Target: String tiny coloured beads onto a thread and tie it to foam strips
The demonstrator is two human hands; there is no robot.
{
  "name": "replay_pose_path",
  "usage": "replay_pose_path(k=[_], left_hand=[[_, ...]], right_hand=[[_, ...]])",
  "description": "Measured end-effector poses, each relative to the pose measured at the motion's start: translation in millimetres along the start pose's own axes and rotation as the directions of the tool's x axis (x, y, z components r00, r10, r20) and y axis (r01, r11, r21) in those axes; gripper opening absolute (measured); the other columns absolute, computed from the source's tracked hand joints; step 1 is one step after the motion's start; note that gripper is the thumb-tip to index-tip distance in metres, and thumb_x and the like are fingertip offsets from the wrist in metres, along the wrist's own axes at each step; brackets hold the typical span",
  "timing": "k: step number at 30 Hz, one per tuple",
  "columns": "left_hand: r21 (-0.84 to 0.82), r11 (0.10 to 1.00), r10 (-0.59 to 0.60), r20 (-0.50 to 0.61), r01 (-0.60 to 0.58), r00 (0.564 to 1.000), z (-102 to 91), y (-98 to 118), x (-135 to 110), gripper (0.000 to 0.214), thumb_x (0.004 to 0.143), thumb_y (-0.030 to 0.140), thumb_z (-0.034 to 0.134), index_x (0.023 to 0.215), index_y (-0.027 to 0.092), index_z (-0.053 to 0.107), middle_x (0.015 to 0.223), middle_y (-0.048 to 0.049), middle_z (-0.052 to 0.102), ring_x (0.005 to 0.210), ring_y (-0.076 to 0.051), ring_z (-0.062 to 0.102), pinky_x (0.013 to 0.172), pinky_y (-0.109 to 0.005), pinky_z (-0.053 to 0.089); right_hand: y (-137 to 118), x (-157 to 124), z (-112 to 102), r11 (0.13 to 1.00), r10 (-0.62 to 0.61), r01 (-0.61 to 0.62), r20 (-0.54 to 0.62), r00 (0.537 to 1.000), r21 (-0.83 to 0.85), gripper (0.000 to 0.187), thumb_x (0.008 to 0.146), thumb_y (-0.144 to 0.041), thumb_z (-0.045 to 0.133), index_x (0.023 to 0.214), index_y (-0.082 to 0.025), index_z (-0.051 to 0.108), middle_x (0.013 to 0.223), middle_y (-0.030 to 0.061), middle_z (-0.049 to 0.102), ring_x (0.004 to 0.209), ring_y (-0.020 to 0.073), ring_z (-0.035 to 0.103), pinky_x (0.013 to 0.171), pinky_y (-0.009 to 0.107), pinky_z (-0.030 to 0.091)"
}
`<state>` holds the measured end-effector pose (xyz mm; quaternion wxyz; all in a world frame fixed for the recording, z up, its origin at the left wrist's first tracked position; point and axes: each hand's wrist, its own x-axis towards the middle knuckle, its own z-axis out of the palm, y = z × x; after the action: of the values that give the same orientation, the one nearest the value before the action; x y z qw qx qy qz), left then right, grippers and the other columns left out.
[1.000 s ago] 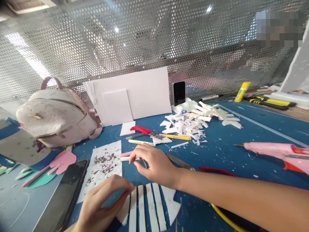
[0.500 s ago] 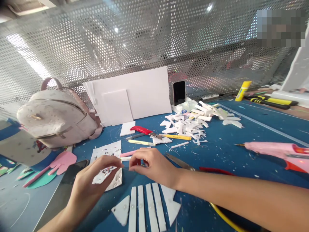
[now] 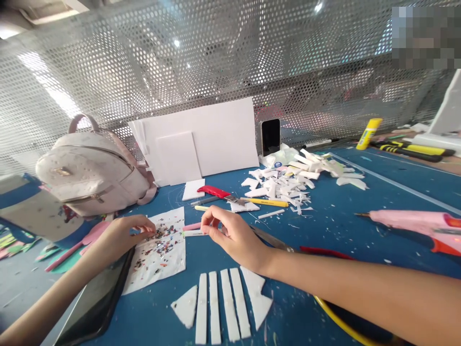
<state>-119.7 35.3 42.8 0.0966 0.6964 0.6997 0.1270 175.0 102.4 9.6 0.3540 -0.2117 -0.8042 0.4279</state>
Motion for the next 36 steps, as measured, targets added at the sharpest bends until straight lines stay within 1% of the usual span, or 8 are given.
replay_pose_path(k=[4,10,16,19,25,32,36], left_hand=[[0.041,0.999,-0.005,0.041,0.003,0.999,3.4,3.9,0.8,0.023,0.083,0.034,0.054,0.085,0.026,0.076,0.098,-0.0044,0.075,0.084,-0.026,0.068,0.070,-0.031,0.048],[0.105,0.994,-0.037,0.040,0.033,0.999,5.2,7.8,0.7,0.025,0.086,0.032,0.052,0.088,0.027,0.076,0.100,-0.0037,0.073,0.084,-0.025,0.068,0.074,-0.030,0.047],[0.087,0.996,-0.010,0.022,0.008,1.000,7.9,8.5,0.0,0.024,0.087,0.031,0.052,0.088,0.028,0.076,0.101,-0.0021,0.073,0.083,-0.023,0.067,0.070,-0.028,0.046],[0.087,0.996,-0.007,0.015,0.005,1.000,9.1,9.4,0.2,0.024,0.087,0.032,0.051,0.087,0.028,0.075,0.101,-0.0027,0.073,0.083,-0.023,0.067,0.070,-0.029,0.046],[0.085,0.996,0.008,-0.001,-0.008,1.000,11.1,10.6,0.4,0.024,0.087,0.031,0.051,0.087,0.026,0.074,0.099,-0.0030,0.073,0.085,-0.024,0.068,0.072,-0.029,0.047],[0.116,0.993,0.013,-0.022,-0.010,1.000,10.9,11.7,-0.5,0.026,0.088,0.032,0.049,0.085,0.026,0.074,0.098,-0.0036,0.073,0.084,-0.024,0.068,0.070,-0.029,0.047],[0.116,0.993,0.011,-0.007,-0.010,1.000,10.5,12.2,-1.1,0.025,0.088,0.031,0.049,0.084,0.026,0.074,0.099,-0.0034,0.073,0.086,-0.025,0.068,0.070,-0.029,0.047]], right_hand=[[0.1,0.2,0.0,1.000,0.001,-0.001,0.007,1.000,-0.009,0.011,0.098,-0.027,0.049,0.091,-0.020,0.055,0.085,0.0014,0.056,0.073,0.0126,0.051,0.058,0.023,0.041],[-0.7,0.3,-0.6,1.000,0.013,-0.012,0.015,1.000,-0.026,0.011,0.098,-0.026,0.048,0.090,-0.020,0.054,0.085,0.0013,0.056,0.073,0.0122,0.051,0.056,0.023,0.040],[-2.0,0.3,-0.1,1.000,0.020,-0.020,0.017,1.000,0.003,0.011,0.097,-0.026,0.049,0.089,-0.020,0.054,0.084,0.0010,0.055,0.072,0.0123,0.050,0.055,0.022,0.039],[-1.6,0.2,-0.3,1.000,0.015,-0.015,0.020,1.000,0.007,0.011,0.097,-0.026,0.050,0.089,-0.020,0.054,0.084,0.0009,0.055,0.073,0.0124,0.050,0.056,0.022,0.040],[-0.7,0.3,-0.3,1.000,0.001,-0.001,0.021,1.000,-0.022,0.011,0.098,-0.026,0.048,0.090,-0.020,0.054,0.085,0.0017,0.056,0.073,0.0130,0.051,0.058,0.024,0.041],[-2.0,0.5,-0.2,1.000,-0.003,0.004,0.028,1.000,-0.030,0.012,0.098,-0.026,0.047,0.090,-0.020,0.054,0.084,0.0018,0.056,0.072,0.0129,0.051,0.057,0.024,0.041],[-2.1,0.4,-0.3,1.000,0.004,-0.003,0.027,1.000,-0.013,0.011,0.098,-0.024,0.048,0.090,-0.020,0.054,0.084,0.0009,0.056,0.071,0.0124,0.050,0.057,0.023,0.039]])
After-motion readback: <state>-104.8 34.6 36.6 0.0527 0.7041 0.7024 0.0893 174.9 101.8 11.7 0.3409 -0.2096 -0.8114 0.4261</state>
